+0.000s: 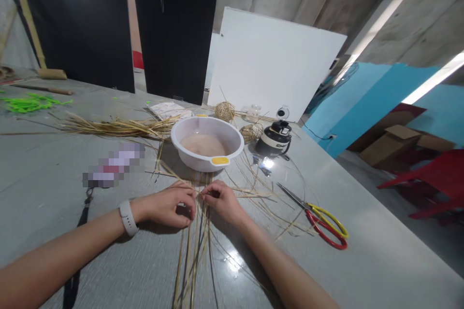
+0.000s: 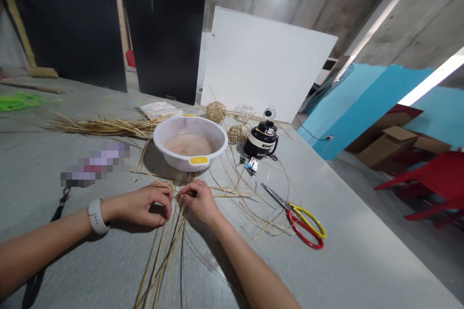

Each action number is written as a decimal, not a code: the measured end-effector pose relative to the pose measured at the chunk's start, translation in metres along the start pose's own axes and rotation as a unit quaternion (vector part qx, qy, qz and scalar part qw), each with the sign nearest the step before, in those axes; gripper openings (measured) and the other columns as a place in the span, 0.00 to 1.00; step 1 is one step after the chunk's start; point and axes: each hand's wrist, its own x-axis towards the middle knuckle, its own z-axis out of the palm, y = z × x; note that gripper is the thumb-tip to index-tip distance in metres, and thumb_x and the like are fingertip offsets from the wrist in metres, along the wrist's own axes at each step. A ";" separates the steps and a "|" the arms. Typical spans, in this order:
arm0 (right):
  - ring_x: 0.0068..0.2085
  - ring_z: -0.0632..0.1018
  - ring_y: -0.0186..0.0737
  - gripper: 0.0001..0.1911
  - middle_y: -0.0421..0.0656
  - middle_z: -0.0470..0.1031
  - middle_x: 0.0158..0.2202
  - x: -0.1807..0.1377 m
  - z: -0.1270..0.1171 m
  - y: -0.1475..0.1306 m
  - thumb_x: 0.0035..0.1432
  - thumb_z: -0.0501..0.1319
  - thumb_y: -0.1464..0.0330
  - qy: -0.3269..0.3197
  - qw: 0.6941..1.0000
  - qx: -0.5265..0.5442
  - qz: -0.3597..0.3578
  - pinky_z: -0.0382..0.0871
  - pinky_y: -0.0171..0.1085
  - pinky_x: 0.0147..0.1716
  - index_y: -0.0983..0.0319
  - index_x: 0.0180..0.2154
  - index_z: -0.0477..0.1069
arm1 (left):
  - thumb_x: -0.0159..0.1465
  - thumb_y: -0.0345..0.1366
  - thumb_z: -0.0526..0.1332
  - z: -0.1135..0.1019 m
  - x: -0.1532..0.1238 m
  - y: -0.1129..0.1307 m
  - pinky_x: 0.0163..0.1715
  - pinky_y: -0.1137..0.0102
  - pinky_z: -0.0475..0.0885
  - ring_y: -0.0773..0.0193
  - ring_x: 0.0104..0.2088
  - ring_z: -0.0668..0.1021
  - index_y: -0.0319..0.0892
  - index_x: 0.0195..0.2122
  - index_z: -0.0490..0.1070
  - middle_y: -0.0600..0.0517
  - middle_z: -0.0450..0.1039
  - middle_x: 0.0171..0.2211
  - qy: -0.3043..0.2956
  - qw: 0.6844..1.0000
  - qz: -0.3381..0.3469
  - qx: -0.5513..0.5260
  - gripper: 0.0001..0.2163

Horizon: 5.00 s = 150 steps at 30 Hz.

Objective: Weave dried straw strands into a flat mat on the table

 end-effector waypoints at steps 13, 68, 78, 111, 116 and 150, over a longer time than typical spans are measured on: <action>0.37 0.75 0.42 0.04 0.42 0.76 0.32 -0.001 -0.001 -0.003 0.53 0.68 0.73 -0.002 1.000 0.003 0.006 0.67 0.42 0.41 0.59 0.30 0.79 | 0.54 0.31 0.66 -0.019 -0.027 0.004 0.47 0.69 0.65 0.61 0.40 0.74 0.47 0.29 0.78 0.55 0.72 0.33 -0.055 0.998 -0.032 0.007 0.04; 0.34 0.74 0.38 0.02 0.42 0.77 0.32 0.002 0.002 0.005 0.53 0.68 0.71 -0.018 0.997 0.074 0.025 0.66 0.39 0.37 0.59 0.29 0.77 | 0.47 0.25 0.61 0.032 -0.030 0.063 0.46 0.62 0.67 0.61 0.32 0.71 0.44 0.26 0.61 0.56 0.67 0.26 -0.068 0.983 0.167 0.024 0.10; 0.34 0.74 0.39 0.01 0.42 0.77 0.31 0.002 0.002 0.006 0.52 0.68 0.70 -0.010 0.998 0.068 0.017 0.66 0.40 0.38 0.59 0.29 0.77 | 0.54 0.25 0.59 0.032 -0.031 0.059 0.48 0.62 0.70 0.60 0.36 0.71 0.44 0.27 0.61 0.52 0.71 0.31 -0.013 0.978 0.191 0.084 0.08; 0.37 0.75 0.42 0.02 0.43 0.76 0.33 -0.002 -0.005 0.002 0.54 0.66 0.68 -0.023 0.996 0.088 0.000 0.68 0.42 0.41 0.59 0.31 0.78 | 0.57 0.58 0.66 0.023 0.006 -0.010 0.42 0.66 0.75 0.60 0.36 0.79 0.40 0.32 0.73 0.49 0.78 0.32 0.345 0.832 -0.220 -0.375 0.23; 0.38 0.75 0.43 0.02 0.43 0.76 0.32 -0.001 -0.004 0.003 0.53 0.67 0.71 -0.035 0.998 0.050 -0.023 0.67 0.43 0.42 0.58 0.30 0.79 | 0.54 0.59 0.68 0.020 0.009 -0.005 0.40 0.65 0.75 0.59 0.35 0.80 0.40 0.32 0.74 0.48 0.79 0.32 0.347 0.806 -0.248 -0.411 0.24; 0.46 0.74 0.47 0.12 0.46 0.77 0.43 -0.004 0.004 -0.003 0.56 0.66 0.75 -0.013 0.985 -0.095 -0.141 0.66 0.46 0.47 0.54 0.40 0.82 | 0.67 0.53 0.53 0.014 -0.005 -0.031 0.41 0.65 0.66 0.56 0.34 0.75 0.44 0.23 0.72 0.50 0.74 0.26 0.302 0.931 -0.196 -0.060 0.22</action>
